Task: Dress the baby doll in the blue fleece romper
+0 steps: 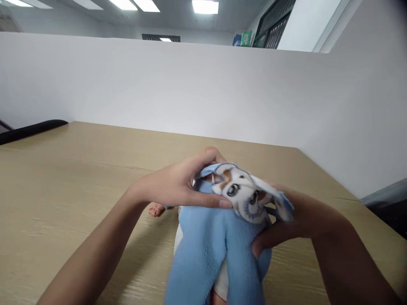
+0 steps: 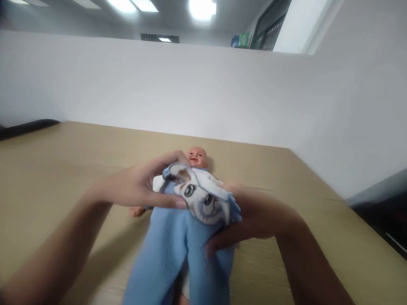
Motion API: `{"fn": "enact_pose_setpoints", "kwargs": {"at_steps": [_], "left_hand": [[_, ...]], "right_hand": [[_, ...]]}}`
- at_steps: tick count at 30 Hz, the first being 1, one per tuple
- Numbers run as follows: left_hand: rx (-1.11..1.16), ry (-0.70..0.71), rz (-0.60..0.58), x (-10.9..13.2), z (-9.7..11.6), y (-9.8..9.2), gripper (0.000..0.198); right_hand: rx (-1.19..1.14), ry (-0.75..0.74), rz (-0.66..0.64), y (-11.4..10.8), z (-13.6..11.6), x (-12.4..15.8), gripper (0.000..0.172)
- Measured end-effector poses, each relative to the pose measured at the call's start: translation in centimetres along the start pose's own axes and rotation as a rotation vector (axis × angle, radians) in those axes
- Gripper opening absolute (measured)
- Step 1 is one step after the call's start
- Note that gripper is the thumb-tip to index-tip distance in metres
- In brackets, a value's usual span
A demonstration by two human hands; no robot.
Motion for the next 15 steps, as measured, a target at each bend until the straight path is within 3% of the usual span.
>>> {"fn": "enact_pose_setpoints", "kwargs": {"at_steps": [3,6,9,11,15], "left_hand": [[-0.078,-0.116,-0.178,0.2,-0.3,-0.8,0.035],[-0.016,-0.063,-0.292,-0.1,-0.8,-1.2,0.023],[0.040,0.057,-0.250,-0.5,-0.9,-0.9,0.022],[0.032,0.086,-0.187,-0.7,-0.7,-0.5,0.026],[-0.093,0.012,-0.117,-0.8,-0.2,0.1,0.029]], "right_hand": [[-0.112,0.069,0.041,-0.2,0.7,0.2,0.049],[-0.116,0.065,-0.005,-0.3,0.8,-0.1,0.054],[0.019,-0.035,-0.068,0.1,0.2,-1.4,0.060],[0.084,-0.074,-0.073,0.7,-0.2,-2.4,0.055],[0.127,-0.076,-0.074,1.8,-0.3,-3.4,0.040]]}}
Point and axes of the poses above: each hand's wrist, its own x-axis away from the middle knuckle, its own y-axis out of the palm, z = x × y, the point moved 1 cm from there along -x, towards the middle knuckle, and after that the axes turned 10 degrees about -z, right-handed, at the moved point
